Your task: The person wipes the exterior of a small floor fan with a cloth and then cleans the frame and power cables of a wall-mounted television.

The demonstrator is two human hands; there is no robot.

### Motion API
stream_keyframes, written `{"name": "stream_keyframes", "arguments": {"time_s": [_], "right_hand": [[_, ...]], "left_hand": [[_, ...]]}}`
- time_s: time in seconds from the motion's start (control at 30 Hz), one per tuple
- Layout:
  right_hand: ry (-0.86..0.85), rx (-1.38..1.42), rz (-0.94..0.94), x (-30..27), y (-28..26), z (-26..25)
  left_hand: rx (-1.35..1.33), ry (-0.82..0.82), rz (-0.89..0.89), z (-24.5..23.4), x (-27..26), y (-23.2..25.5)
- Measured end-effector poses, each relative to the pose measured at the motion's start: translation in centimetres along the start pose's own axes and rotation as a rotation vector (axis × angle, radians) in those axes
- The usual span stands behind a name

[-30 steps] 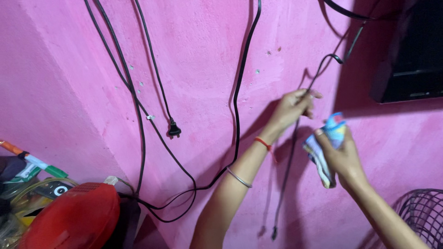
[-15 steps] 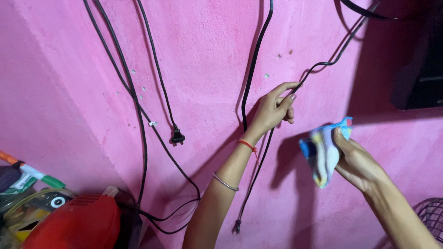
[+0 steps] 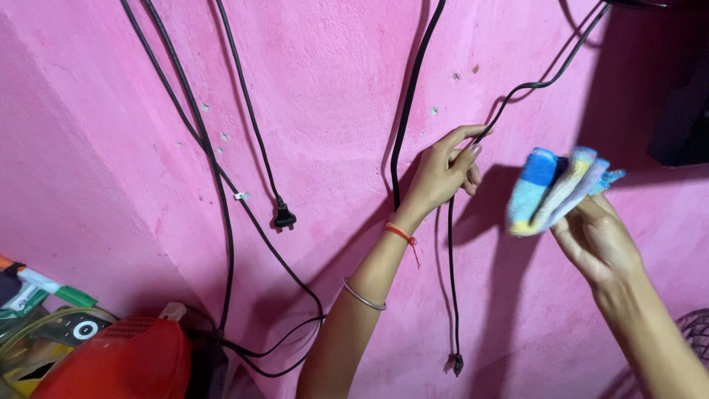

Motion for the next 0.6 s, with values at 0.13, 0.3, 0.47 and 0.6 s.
{"name": "stream_keyframes", "arguments": {"time_s": [0.13,0.3,0.47,0.6], "right_hand": [[-0.11,0.156,-0.079,0.6,0.5,-0.2],[-0.195,0.133,-0.13,1.1,-0.3,2.7],[-0.231,0.092,-0.168,0.2,-1.4,5.1],[-0.394,0.272,-0.094,-1.4,-2.1,6.5]], "left_hand": [[0.068,-0.018,-0.018,1.0,0.3,-0.7],[0.285,0.094,0.252,1.8,0.6,-0.4],[0.075,0.004,0.122,2.6,0.5,-0.7],[0.378,0.163,0.11,0.4,0.2,1.5]]}}
Point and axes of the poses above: each hand's wrist, its own x-axis towards the middle knuckle, its own z-axis out of the palm, y = z × x, the point moved 8 cm from there along x, towards the middle knuckle, and after that the axes turned 1 degree about y, right-handed, at the moved point
